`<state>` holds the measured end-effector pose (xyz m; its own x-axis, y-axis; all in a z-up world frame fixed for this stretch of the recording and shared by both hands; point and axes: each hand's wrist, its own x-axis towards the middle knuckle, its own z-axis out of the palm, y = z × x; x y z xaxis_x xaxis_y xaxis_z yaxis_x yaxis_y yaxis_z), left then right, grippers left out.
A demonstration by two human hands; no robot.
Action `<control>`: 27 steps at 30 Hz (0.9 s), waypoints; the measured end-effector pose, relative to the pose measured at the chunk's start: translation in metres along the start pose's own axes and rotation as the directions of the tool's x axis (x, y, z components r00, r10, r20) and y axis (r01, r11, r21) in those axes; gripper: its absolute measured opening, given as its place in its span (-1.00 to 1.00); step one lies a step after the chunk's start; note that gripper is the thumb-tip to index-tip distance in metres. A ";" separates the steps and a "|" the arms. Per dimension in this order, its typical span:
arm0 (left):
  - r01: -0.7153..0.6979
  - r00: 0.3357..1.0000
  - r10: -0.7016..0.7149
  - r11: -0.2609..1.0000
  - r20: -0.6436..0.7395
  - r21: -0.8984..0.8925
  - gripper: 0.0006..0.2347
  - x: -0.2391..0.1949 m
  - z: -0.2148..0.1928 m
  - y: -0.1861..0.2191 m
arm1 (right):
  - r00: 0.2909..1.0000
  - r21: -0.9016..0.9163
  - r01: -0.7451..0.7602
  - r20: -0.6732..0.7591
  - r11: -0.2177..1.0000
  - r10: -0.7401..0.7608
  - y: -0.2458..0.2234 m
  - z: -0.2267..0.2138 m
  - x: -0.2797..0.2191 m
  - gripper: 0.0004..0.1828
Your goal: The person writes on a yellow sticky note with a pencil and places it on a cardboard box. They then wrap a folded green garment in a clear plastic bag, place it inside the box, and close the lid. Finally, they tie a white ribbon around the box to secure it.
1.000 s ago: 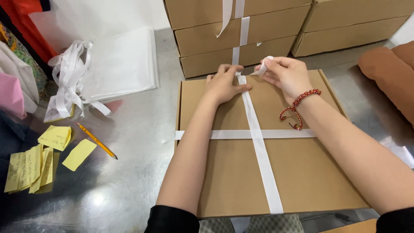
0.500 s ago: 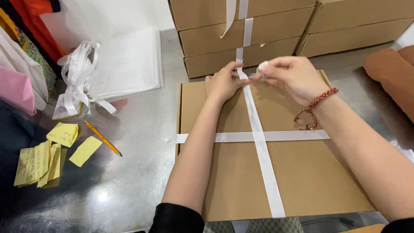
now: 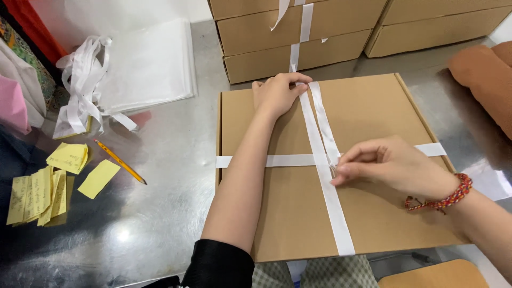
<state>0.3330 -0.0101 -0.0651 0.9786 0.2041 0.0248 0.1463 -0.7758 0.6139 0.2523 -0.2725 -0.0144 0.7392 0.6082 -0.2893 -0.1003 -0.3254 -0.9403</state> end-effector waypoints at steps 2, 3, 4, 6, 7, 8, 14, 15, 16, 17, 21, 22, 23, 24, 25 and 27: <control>-0.004 1.000 0.004 1.000 -0.008 -0.011 -0.80 0.000 -0.001 0.001 | 0.995 0.198 -0.023 -0.085 0.980 0.041 -0.011 -0.013 0.010 -0.83; 0.012 1.000 -0.012 1.000 0.007 -0.019 -0.80 0.000 -0.002 0.002 | 0.977 -0.216 0.072 -0.183 0.974 -0.113 -0.020 -0.026 0.022 -0.86; 0.026 0.999 -0.026 0.999 0.022 -0.026 -0.79 0.000 -0.003 0.003 | 0.933 -0.596 0.113 -0.212 0.795 -0.291 -0.028 -0.039 0.035 -0.80; 0.012 1.000 -0.012 1.000 0.011 -0.001 -0.78 0.002 -0.001 0.000 | 0.941 -0.662 0.134 -0.149 0.738 -0.304 -0.026 -0.062 0.080 -0.64; 0.001 1.000 -0.001 1.000 0.004 0.023 -0.77 0.003 0.000 -0.001 | 0.948 -0.720 0.155 -0.084 0.676 -0.306 -0.026 -0.074 0.102 -0.43; -0.003 1.000 0.003 1.000 0.002 0.026 -0.77 0.004 0.002 -0.004 | 0.947 -0.720 0.156 -0.087 0.676 -0.311 -0.027 -0.070 0.114 -0.43; -0.028 0.997 0.033 0.997 0.066 -0.079 -0.78 0.007 0.002 -0.012 | 0.993 -0.812 -0.088 -0.116 0.577 -0.011 -0.011 -0.056 0.179 -0.43; -0.032 0.998 0.037 0.996 0.056 -0.083 -0.78 0.006 0.001 -0.011 | 0.987 -0.809 -0.094 -0.152 0.580 -0.052 -0.005 -0.055 0.188 -0.52; -0.036 0.998 0.041 0.995 0.048 -0.089 -0.78 0.005 0.001 -0.010 | 0.978 -0.806 -0.102 -0.188 0.584 -0.090 0.002 -0.054 0.196 -0.61; -0.032 0.998 0.037 0.995 0.052 -0.091 -0.78 0.007 0.005 -0.013 | 0.979 -0.805 -0.103 -0.187 0.584 -0.084 0.003 -0.050 0.193 -0.61; -0.042 0.999 0.043 0.997 0.016 -0.064 -0.51 0.014 0.014 -0.023 | 0.920 -0.746 -0.022 -0.275 0.665 -0.279 -0.001 -0.033 0.183 -0.75; -0.036 0.999 0.036 0.997 0.004 -0.075 -0.45 0.015 0.015 -0.024 | 0.896 -0.711 0.003 -0.310 0.703 -0.318 -0.004 -0.028 0.179 -0.78; -0.036 0.999 0.036 0.996 0.005 -0.076 -0.45 0.015 0.015 -0.022 | 0.896 -0.712 0.002 -0.310 0.702 -0.317 0.001 -0.030 0.182 -0.78; -0.031 1.000 0.030 0.996 -0.006 -0.088 -0.47 0.015 0.015 -0.021 | 0.878 -0.704 0.062 -0.298 0.707 -0.374 0.006 -0.032 0.185 -0.78; -0.026 1.000 0.024 0.995 -0.018 -0.099 -0.49 0.015 0.014 -0.021 | 0.856 -0.696 0.122 -0.287 0.708 -0.430 0.010 -0.033 0.188 -0.77; -0.023 1.000 0.022 0.995 -0.013 -0.096 -0.48 0.016 0.013 -0.020 | 0.833 -0.696 0.181 -0.267 0.695 -0.484 0.022 -0.037 0.196 -0.74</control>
<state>0.3473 0.0009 -0.0869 0.9796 0.1950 0.0484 0.1093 -0.7194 0.6859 0.4194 -0.1874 -0.0851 0.8421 0.4713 0.2621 0.5277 -0.6201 -0.5805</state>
